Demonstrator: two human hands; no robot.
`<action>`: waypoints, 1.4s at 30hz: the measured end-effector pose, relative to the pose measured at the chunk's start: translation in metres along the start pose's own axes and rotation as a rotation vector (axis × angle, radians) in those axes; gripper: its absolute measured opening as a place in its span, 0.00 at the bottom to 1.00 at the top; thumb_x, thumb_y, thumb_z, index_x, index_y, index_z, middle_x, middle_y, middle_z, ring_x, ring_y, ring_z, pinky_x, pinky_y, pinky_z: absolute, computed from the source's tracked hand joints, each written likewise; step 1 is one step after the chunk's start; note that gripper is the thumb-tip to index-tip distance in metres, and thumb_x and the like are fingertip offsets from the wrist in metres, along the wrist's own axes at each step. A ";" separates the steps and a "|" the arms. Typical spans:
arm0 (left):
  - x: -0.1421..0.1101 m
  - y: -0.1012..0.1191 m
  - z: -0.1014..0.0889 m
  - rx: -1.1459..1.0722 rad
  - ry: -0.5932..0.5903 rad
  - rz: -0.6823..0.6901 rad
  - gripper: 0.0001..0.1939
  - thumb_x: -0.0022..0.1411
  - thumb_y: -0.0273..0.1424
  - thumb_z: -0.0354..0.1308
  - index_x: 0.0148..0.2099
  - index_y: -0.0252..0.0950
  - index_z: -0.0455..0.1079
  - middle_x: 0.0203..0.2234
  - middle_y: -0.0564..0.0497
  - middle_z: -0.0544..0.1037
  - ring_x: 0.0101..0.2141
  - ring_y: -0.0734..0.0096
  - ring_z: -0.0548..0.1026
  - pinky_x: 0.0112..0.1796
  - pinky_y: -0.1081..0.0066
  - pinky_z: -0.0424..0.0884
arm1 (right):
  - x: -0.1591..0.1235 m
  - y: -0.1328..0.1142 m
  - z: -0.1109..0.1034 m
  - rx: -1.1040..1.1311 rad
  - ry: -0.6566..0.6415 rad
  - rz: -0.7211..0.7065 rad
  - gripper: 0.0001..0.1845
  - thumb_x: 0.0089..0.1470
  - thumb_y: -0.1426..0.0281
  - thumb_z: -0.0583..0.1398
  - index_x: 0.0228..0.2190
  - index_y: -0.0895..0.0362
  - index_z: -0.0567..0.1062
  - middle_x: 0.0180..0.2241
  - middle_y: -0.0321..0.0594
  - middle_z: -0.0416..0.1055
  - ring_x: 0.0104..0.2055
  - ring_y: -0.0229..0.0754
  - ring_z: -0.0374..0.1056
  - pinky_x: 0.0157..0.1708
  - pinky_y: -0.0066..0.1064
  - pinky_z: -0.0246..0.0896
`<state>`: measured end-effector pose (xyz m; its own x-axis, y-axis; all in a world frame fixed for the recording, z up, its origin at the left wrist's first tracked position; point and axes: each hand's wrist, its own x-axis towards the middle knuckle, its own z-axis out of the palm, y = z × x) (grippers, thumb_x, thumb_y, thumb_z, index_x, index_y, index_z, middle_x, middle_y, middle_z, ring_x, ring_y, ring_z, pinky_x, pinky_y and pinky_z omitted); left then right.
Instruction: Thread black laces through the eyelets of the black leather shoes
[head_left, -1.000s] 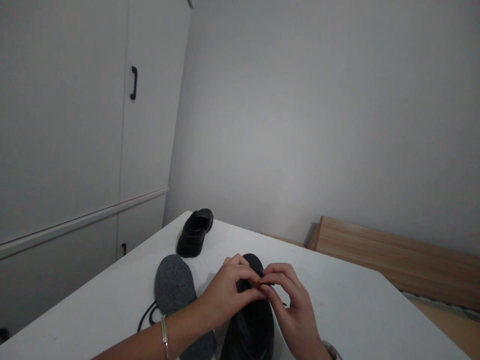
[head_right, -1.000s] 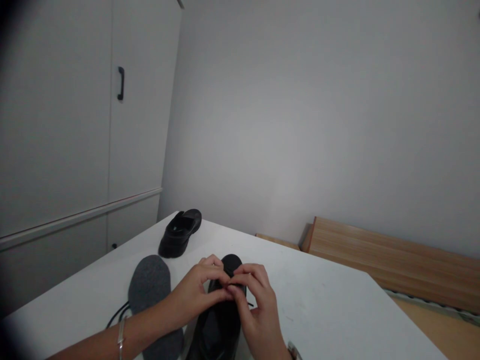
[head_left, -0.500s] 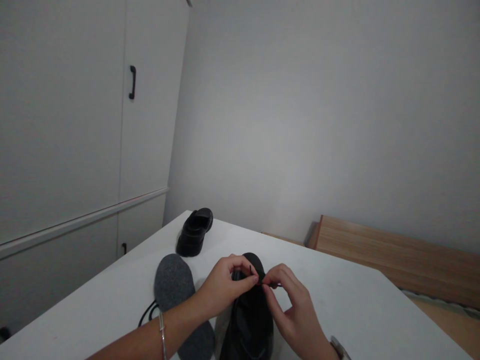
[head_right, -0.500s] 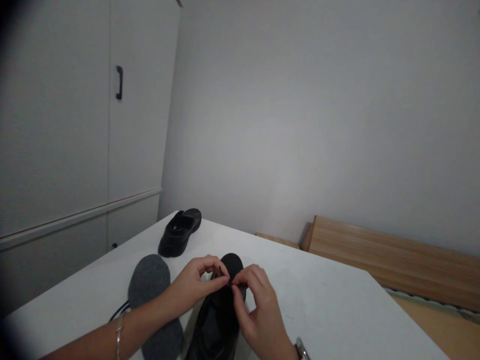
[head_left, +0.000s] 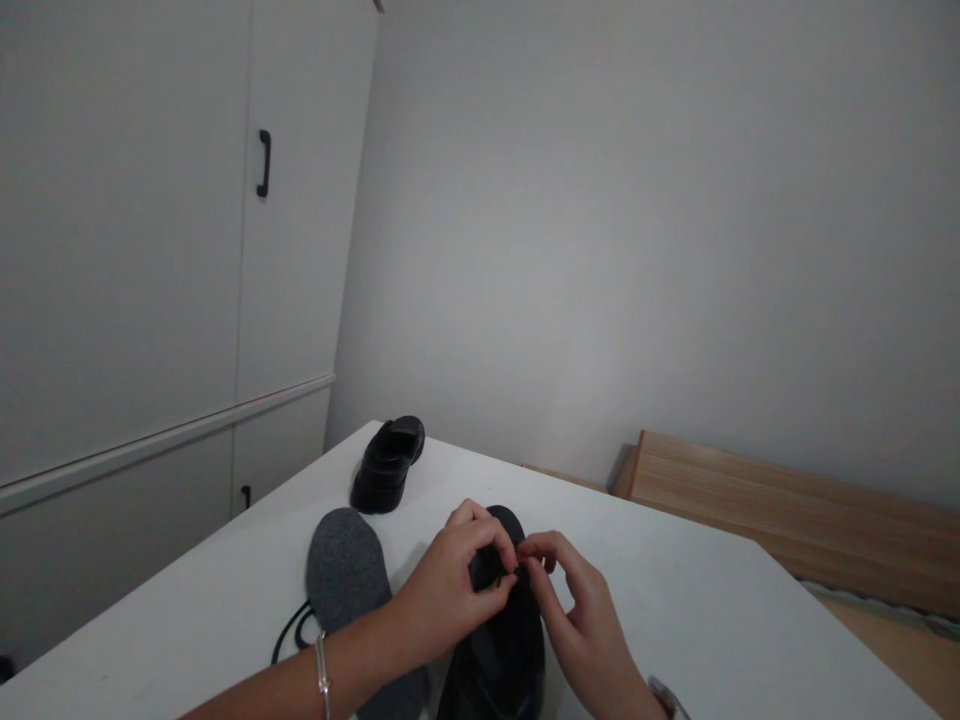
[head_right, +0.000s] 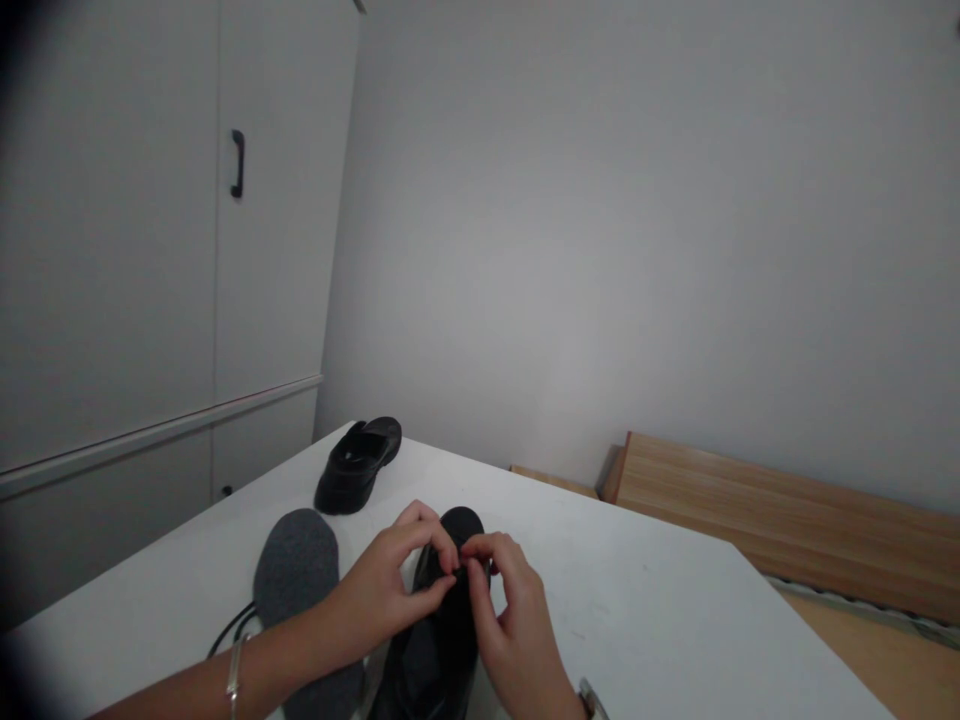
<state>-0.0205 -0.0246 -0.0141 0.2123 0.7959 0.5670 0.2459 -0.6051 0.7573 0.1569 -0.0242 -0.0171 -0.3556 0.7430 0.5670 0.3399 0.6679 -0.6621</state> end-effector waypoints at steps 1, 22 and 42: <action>0.000 0.000 0.000 0.020 0.005 0.023 0.09 0.50 0.17 0.58 0.31 0.36 0.69 0.33 0.50 0.70 0.39 0.64 0.70 0.40 0.67 0.67 | 0.000 0.001 0.002 0.011 -0.004 0.022 0.09 0.65 0.66 0.52 0.38 0.55 0.71 0.37 0.41 0.71 0.39 0.43 0.68 0.40 0.33 0.61; -0.002 -0.004 -0.001 0.372 0.039 0.271 0.08 0.61 0.19 0.57 0.36 0.37 0.64 0.30 0.52 0.72 0.37 0.64 0.66 0.39 0.65 0.60 | 0.008 0.004 0.005 -0.014 0.043 0.027 0.05 0.56 0.72 0.57 0.29 0.56 0.72 0.26 0.36 0.69 0.30 0.41 0.65 0.30 0.30 0.60; 0.004 0.002 -0.016 0.104 -0.075 -0.036 0.10 0.54 0.19 0.61 0.29 0.37 0.64 0.29 0.54 0.68 0.33 0.68 0.68 0.36 0.70 0.63 | 0.009 0.012 -0.002 -0.292 0.087 -0.125 0.08 0.53 0.79 0.55 0.27 0.54 0.67 0.27 0.35 0.65 0.29 0.41 0.61 0.28 0.30 0.55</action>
<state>-0.0337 -0.0222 -0.0046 0.2705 0.8157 0.5114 0.3509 -0.5782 0.7366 0.1597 -0.0096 -0.0187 -0.3390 0.6469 0.6831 0.5382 0.7289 -0.4231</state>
